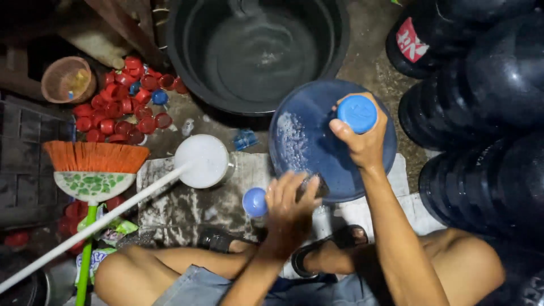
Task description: The person scrubs a large blue water jug with soapy hands, rotating it to clean all sides. The person then rinses the jug under running water from a tap into a black basin.
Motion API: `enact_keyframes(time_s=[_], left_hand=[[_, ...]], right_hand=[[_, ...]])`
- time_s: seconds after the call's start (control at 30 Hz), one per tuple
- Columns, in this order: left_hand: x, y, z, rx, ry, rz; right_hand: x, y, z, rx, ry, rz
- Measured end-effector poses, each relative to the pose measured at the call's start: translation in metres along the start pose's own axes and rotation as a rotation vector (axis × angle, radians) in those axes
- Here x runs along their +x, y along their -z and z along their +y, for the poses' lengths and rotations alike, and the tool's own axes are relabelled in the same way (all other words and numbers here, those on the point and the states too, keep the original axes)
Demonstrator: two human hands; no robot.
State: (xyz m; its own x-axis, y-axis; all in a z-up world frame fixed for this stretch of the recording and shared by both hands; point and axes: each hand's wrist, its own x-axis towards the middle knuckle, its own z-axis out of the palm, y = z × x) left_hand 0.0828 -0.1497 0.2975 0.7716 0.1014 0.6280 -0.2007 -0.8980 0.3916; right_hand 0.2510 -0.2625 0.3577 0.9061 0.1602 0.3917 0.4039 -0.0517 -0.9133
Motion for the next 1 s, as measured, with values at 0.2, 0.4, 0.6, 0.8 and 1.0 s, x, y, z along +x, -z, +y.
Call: enact_keyframes(time_s=[0.2, 0.4, 0.6, 0.8, 1.0], left_hand=[[0.087, -0.027, -0.079, -0.187, 0.139, 0.116], [-0.023, -0.011, 0.006, 0.07, 0.035, 0.106], [0.078, -0.016, -0.054, -0.03, 0.14, 0.127], [0.064, -0.013, -0.036, -0.066, -0.086, 0.058], [0.043, -0.004, -0.006, -0.355, 0.005, -0.178]], right_hand=[[0.005, -0.001, 0.0, 0.019, 0.039, 0.0], [-0.002, -0.002, -0.002, 0.009, 0.01, 0.023], [0.004, -0.008, -0.024, -0.033, 0.005, 0.008], [-0.002, 0.005, -0.006, 0.006, 0.011, -0.095], [0.001, 0.007, 0.007, 0.047, -0.024, -0.105]])
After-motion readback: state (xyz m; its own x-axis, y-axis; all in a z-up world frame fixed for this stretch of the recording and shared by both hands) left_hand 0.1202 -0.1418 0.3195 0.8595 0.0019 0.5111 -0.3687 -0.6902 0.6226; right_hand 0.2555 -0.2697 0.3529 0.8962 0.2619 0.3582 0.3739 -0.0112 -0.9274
